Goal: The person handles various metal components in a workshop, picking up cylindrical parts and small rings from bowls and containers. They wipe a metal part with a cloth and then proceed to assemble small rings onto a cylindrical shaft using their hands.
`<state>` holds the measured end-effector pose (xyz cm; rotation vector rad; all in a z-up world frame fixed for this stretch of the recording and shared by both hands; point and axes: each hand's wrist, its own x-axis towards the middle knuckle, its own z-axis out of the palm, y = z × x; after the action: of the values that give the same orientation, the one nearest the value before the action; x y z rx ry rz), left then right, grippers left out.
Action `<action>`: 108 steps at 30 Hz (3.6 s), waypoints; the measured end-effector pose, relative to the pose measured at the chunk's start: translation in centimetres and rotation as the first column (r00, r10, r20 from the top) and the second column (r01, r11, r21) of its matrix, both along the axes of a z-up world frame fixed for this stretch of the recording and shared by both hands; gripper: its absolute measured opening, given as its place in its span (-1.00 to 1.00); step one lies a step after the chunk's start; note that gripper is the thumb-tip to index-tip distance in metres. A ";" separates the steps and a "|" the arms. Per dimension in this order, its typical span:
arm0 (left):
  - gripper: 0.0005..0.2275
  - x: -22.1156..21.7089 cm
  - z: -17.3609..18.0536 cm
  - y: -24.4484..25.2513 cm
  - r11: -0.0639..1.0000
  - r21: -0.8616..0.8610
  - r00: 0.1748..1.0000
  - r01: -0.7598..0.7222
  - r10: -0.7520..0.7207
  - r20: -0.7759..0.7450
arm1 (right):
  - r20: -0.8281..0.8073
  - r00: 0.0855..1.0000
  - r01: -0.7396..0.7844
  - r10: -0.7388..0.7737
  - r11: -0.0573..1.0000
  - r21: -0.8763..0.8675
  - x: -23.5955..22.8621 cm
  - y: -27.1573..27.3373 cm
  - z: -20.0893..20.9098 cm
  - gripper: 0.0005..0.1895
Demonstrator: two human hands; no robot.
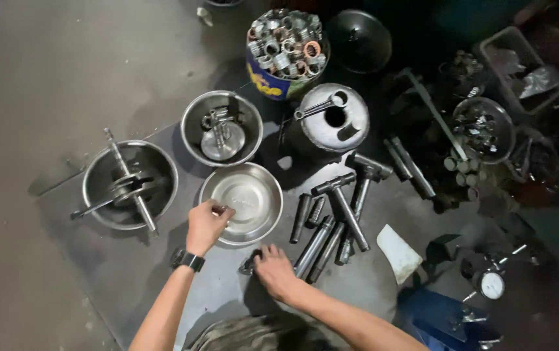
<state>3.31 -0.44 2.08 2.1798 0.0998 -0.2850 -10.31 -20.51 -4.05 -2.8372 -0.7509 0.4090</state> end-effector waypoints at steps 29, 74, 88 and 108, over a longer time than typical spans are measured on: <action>-0.52 11.6 7.7 -16.8 0.637 0.509 0.300 0.579 -0.747 0.593 | -0.795 0.448 0.800 -0.410 -0.213 0.561 35.0 -33.8 8.5 -0.78; -0.80 -2.2 26.1 -3.6 0.968 0.123 0.578 0.219 -0.230 0.783 | -0.691 0.492 0.870 -0.530 0.297 0.392 13.6 -19.4 25.7 -0.65; -0.41 -8.1 26.8 -0.7 0.989 0.077 0.732 -0.128 0.042 0.680 | -0.716 0.568 0.806 -0.406 0.449 0.385 7.3 -13.1 25.0 -0.68; -0.84 -14.2 20.4 1.8 0.980 -0.067 0.968 -0.185 0.194 0.162 | 0.495 0.804 -0.018 -0.330 0.819 0.574 7.4 -8.1 34.4 -0.77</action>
<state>-10.85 1.36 22.47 2.1150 0.2028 0.0049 -2.91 -28.63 30.31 -2.4004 -0.5667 -0.6482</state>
